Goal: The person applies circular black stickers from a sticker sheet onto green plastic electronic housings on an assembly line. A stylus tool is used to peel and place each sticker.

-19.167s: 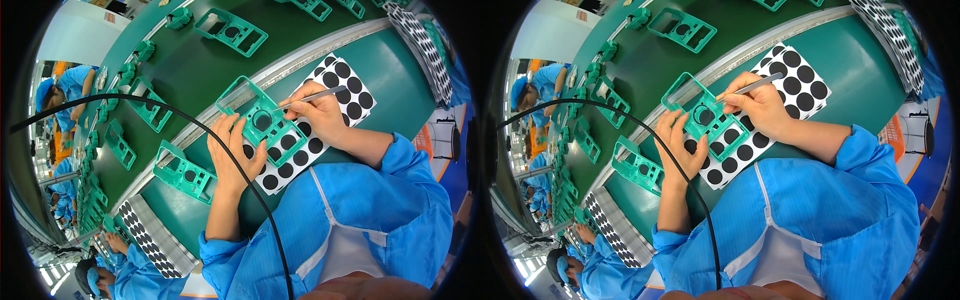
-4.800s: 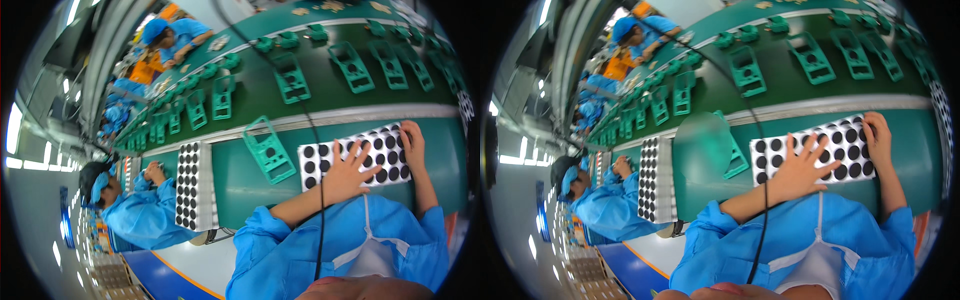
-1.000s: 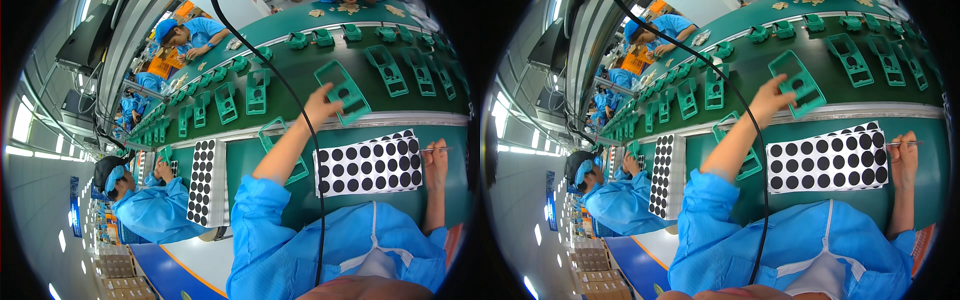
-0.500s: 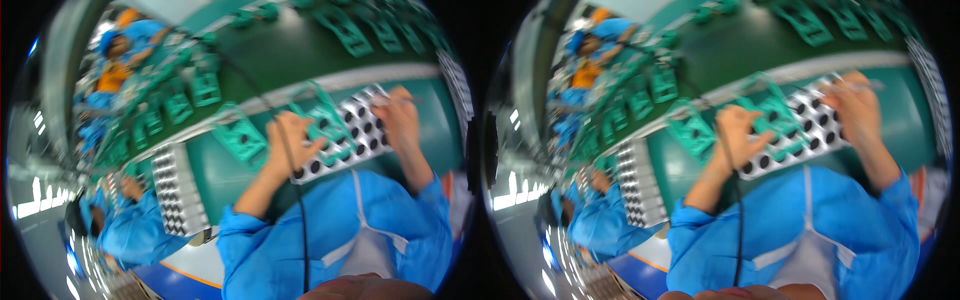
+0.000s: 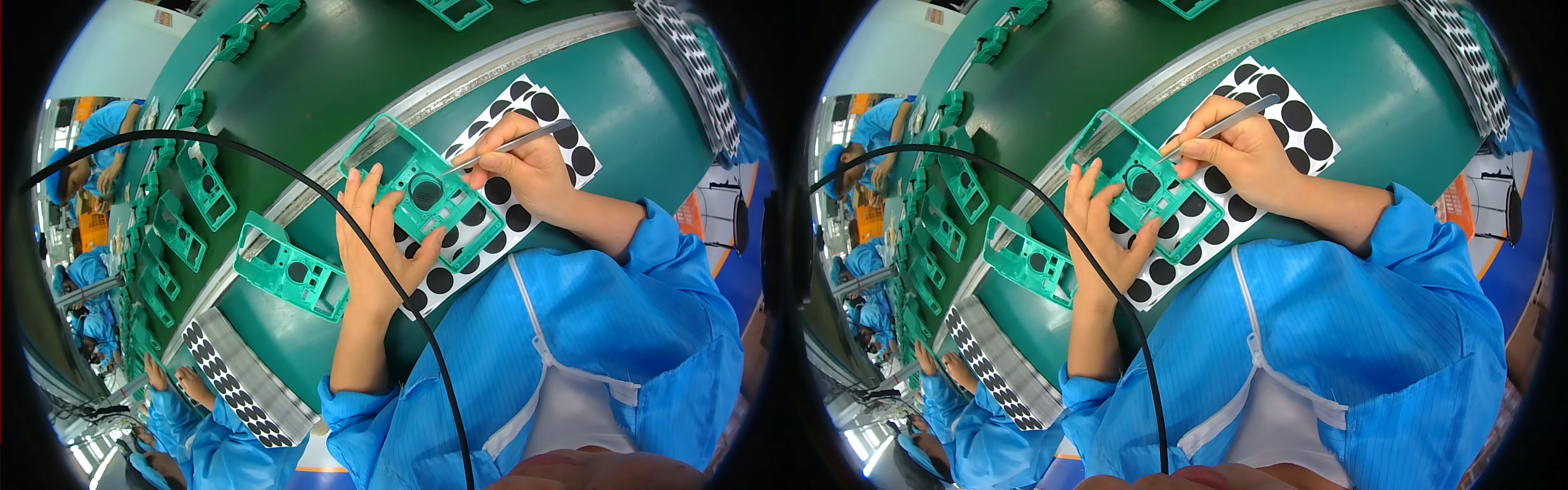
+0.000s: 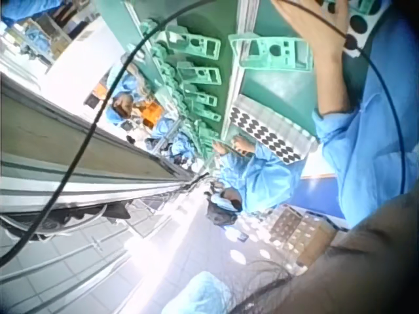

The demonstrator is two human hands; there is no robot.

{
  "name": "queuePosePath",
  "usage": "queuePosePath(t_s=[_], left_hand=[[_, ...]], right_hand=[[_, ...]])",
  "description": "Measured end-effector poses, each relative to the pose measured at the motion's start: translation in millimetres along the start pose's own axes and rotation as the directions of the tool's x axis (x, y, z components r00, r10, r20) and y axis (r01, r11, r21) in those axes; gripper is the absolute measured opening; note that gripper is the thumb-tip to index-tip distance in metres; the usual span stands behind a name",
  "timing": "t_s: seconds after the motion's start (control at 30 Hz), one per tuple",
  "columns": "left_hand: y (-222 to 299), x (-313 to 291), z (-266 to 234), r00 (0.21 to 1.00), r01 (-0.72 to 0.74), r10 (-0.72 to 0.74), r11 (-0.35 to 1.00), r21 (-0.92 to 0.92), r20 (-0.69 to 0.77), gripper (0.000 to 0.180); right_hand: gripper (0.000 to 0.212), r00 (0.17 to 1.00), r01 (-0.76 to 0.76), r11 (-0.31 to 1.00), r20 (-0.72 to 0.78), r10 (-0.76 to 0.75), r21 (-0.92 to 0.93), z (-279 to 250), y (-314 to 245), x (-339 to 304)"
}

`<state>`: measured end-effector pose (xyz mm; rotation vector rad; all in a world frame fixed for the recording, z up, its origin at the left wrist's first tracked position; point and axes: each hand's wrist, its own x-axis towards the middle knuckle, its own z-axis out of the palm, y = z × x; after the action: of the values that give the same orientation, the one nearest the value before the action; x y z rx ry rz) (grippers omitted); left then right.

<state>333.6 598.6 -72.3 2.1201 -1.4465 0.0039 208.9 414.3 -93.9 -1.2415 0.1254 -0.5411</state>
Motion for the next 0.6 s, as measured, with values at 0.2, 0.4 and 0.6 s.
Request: queuePosePath(t_s=[0.2, 0.4, 0.6], left_hand=[[-3.5, 0.8, -0.2, 1.000, 0.000, 0.000, 1.000, -0.022, 0.004, 0.051], [-7.3, 1.2, 1.4, 1.000, -0.007, 0.008, 0.999, -0.043, 0.009, 0.053], [-7.6, 1.4, 2.2, 1.000, -0.004, 0.003, 0.998, -0.061, -0.024, 0.053]], right_hand=[[0.004, 0.997, 0.063, 0.993, 0.056, -0.058, -0.103, 3.0, 0.2, 2.1], [0.006, 0.997, 0.045, 0.984, 0.070, -0.033, -0.171, 3.1, -2.1, 2.9], [0.006, 0.997, 0.034, 0.984, 0.073, -0.021, -0.175, 6.5, -3.8, 3.2]])
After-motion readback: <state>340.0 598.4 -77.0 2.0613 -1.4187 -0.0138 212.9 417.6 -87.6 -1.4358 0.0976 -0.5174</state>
